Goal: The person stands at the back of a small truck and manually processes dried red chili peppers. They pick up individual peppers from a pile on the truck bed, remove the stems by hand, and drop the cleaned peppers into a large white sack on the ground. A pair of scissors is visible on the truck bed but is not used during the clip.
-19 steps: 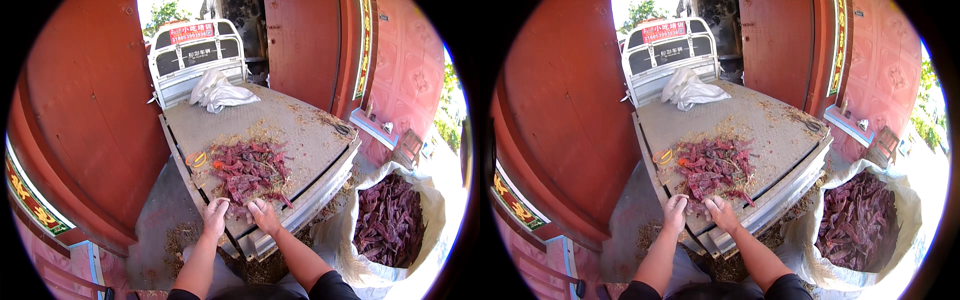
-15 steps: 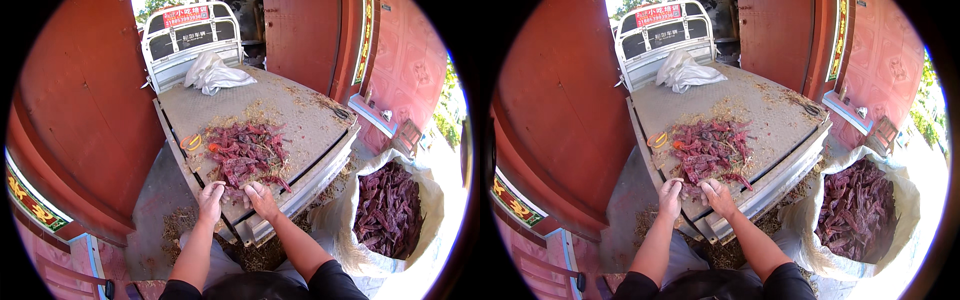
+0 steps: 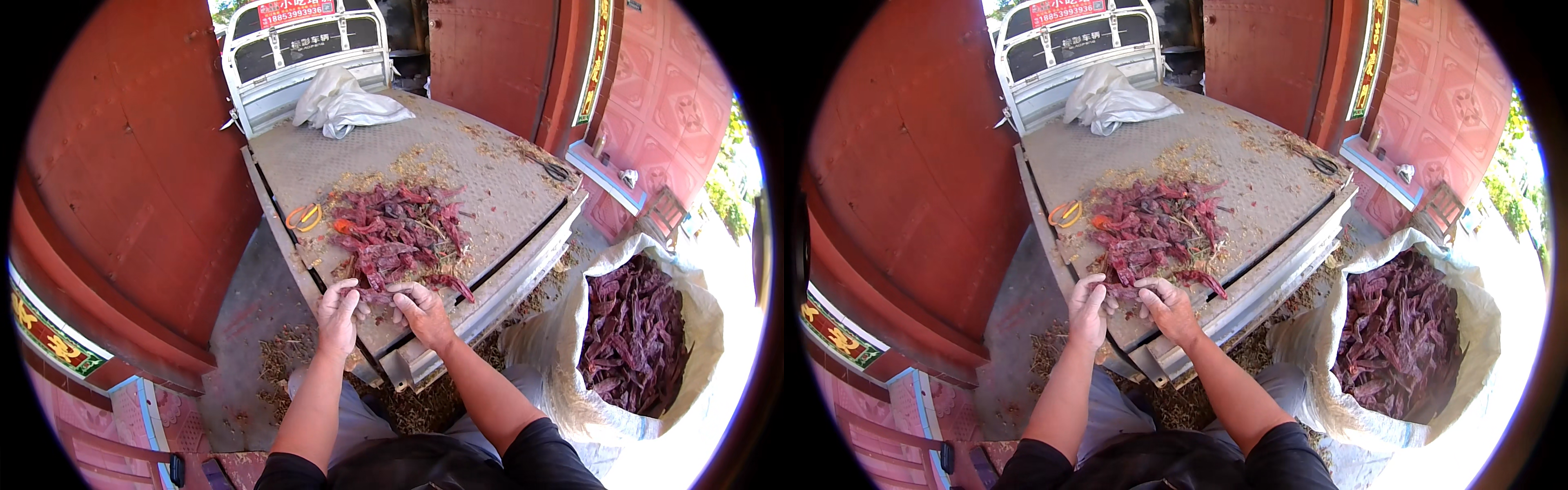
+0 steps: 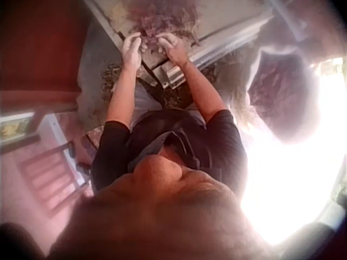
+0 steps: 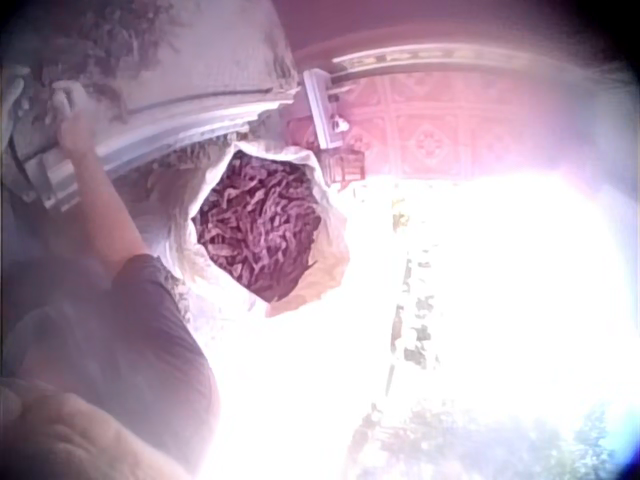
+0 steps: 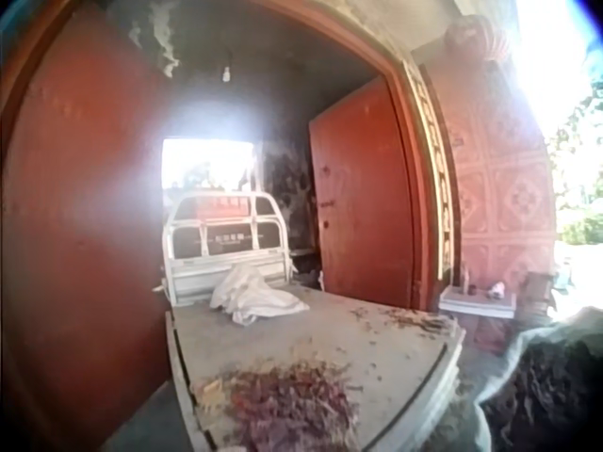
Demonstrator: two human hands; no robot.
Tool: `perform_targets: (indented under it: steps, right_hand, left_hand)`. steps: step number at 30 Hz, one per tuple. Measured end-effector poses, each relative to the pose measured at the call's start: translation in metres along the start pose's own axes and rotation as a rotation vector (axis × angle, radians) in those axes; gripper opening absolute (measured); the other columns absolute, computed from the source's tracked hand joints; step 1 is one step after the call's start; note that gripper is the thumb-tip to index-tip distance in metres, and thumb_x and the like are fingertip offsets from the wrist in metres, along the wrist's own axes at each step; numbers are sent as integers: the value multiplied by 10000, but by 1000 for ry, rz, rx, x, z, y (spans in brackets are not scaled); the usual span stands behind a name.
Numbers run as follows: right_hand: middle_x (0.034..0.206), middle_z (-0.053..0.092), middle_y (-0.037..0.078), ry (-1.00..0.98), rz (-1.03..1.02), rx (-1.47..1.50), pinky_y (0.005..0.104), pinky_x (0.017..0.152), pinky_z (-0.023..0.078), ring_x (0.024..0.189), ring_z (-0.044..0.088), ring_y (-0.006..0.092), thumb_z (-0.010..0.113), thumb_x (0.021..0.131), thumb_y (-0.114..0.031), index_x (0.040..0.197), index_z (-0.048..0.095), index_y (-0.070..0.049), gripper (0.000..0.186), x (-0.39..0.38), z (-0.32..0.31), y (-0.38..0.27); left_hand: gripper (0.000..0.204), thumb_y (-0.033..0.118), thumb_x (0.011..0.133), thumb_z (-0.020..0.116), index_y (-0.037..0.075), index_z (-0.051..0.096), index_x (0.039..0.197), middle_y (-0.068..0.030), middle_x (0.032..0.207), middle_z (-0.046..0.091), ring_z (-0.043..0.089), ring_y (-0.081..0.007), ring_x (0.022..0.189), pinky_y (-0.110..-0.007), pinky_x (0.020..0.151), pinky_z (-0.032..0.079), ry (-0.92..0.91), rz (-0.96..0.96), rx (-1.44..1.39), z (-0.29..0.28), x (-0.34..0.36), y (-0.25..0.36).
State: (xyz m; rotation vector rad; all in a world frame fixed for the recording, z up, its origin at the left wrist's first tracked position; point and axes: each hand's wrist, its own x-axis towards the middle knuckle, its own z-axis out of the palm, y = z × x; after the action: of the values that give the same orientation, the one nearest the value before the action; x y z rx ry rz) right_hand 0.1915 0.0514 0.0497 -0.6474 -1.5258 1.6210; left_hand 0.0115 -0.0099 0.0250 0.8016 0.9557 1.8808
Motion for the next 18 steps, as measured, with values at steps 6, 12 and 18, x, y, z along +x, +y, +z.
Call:
perform_targets:
  steps: [6, 12, 18]
  right_hand:
    - [757, 647, 4, -20, 32, -45, 246, 596, 487, 662, 587, 68, 599, 1014, -196, 1094, 658, -49, 177, 2, 1, 1]
    - [737, 670, 18, 66, 17, -48, 254, 575, 491, 646, 595, 74, 611, 1001, -190, 1036, 676, -39, 169, 1, 5, 6]
    - [743, 691, 25, 94, -23, -47, 257, 585, 491, 648, 605, 83, 622, 989, -189, 1025, 692, -29, 178, 1, 8, 7]
  left_hand:
    - [182, 145, 982, 644, 44, 619, 1131, -20, 878, 651, 617, -107, 709, -242, 637, 472, -47, 0, 85, -11, 1, -7]
    - [130, 144, 987, 637, 53, 622, 1079, -26, 878, 657, 619, -112, 699, -248, 625, 466, -18, 17, 71, -9, 2, -8]
    - [116, 147, 989, 634, 56, 622, 1062, -28, 864, 657, 620, -117, 690, -252, 619, 460, -13, 16, 36, -10, 2, -7]
